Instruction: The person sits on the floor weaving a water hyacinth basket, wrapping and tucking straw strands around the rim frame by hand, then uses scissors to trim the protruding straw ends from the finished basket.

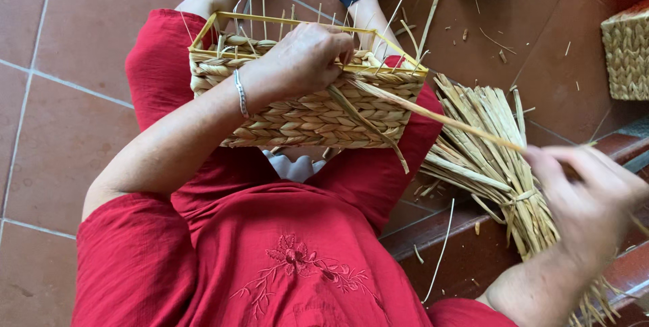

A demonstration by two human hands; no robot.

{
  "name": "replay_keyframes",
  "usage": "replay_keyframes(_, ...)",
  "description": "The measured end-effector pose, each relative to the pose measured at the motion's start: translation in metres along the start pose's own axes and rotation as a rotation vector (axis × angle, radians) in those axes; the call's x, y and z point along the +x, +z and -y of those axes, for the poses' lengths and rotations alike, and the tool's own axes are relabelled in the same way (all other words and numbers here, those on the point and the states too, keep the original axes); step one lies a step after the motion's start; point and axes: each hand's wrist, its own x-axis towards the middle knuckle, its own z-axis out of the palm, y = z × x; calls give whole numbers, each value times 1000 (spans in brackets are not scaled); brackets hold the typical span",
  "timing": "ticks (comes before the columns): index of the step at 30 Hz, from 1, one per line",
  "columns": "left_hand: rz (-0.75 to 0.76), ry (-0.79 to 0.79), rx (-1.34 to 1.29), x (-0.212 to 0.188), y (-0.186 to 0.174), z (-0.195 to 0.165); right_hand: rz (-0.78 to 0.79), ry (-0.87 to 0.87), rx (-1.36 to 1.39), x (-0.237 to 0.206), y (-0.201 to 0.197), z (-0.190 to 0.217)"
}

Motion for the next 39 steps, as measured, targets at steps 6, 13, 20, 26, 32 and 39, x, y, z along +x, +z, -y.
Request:
replay_keyframes(6, -45, -109, 116, -3, 20, -6, -345, -484, -382, 28, 84, 33)
replay_keyframes(13, 131, -327, -149, -10, 9, -1, -49, -653, 290, 21, 141, 114)
replay_keyframes(20, 144, -125, -289, -27, -10, -12, -176, -609, 313, 51, 120, 126)
replay_keyframes(26, 96, -80, -137, -24, 0, -29, -118, -614, 452, 70, 116, 128)
replay_keyframes(32, -164, -44, -16, -25, 16, -36, -69, -465, 426, 83, 139, 112)
replay_keyframes(39, -108, 156, 174, -39, 24, -27, -147, -458, 403, 84, 171, 109)
